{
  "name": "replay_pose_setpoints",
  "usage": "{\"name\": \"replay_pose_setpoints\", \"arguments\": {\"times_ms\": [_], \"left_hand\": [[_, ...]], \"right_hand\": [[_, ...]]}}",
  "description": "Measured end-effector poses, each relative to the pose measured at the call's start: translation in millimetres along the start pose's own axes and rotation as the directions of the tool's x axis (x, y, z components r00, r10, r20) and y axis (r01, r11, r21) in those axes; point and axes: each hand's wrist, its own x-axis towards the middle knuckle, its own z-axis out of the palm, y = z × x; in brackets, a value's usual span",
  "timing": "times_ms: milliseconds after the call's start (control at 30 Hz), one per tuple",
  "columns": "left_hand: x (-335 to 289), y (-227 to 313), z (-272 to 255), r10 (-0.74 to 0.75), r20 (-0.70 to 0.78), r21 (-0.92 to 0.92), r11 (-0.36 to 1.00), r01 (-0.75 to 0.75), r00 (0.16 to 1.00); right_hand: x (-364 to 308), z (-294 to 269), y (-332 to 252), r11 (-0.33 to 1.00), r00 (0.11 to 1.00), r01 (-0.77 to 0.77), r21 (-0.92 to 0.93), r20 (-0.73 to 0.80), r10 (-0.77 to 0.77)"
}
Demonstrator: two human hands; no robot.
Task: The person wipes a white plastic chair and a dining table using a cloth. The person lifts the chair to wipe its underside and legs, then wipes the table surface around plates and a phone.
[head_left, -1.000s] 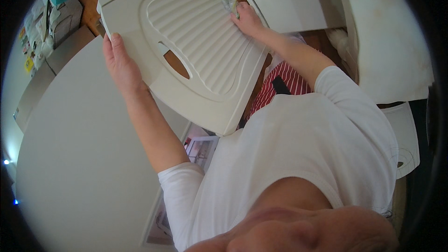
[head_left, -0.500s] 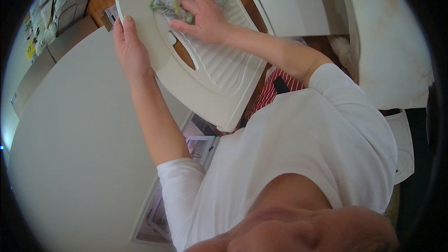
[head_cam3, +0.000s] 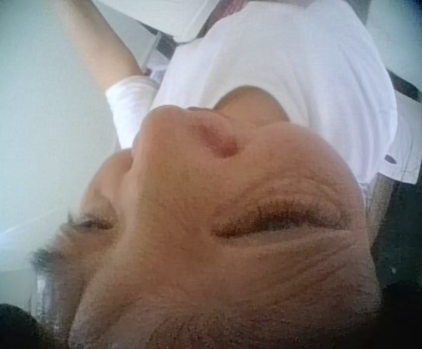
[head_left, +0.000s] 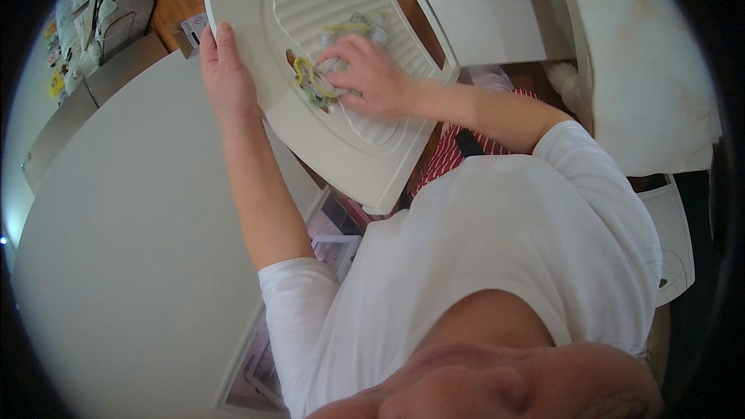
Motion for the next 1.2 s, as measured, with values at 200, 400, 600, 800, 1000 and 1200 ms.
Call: {"name": "replay_pose_setpoints", "arguments": {"times_ms": [200, 400, 600, 800, 1000, 1200], "left_hand": [[-5, 9, 6, 0.024, 0.020, 0.028, 0.999, -0.024, 1.000], [-5, 5, 4, 0.083, 0.020, 0.073, 0.994, -0.084, 0.996], [-10, 11, 1, 0.032, 0.025, 0.083, 0.996, -0.034, 0.999], [-4, -2, -8, 0.083, 0.050, -0.007, 0.997, -0.082, 0.995], [14, -27, -25, 0.136, 0.040, 0.070, 0.988, -0.139, 0.990], [21, -39, -23, 0.210, 0.065, 0.007, 0.977, -0.211, 0.975]], "right_hand": [[37, -8, 20, 0.959, 0.993, 0.120, -0.255, 0.022, -0.119], [37, -10, -6, 0.976, 0.985, -0.116, -0.186, 0.102, 0.136], [4, -13, -42, 0.943, 0.894, -0.331, -0.047, 0.306, 0.329], [-26, 7, -49, 0.957, 0.962, -0.270, 0.109, 0.057, 0.265], [-66, 7, -76, 0.870, 0.925, -0.377, 0.317, 0.089, 0.368], [-70, -2, -121, 0.960, 0.982, -0.054, 0.275, 0.191, 0.001]]}}
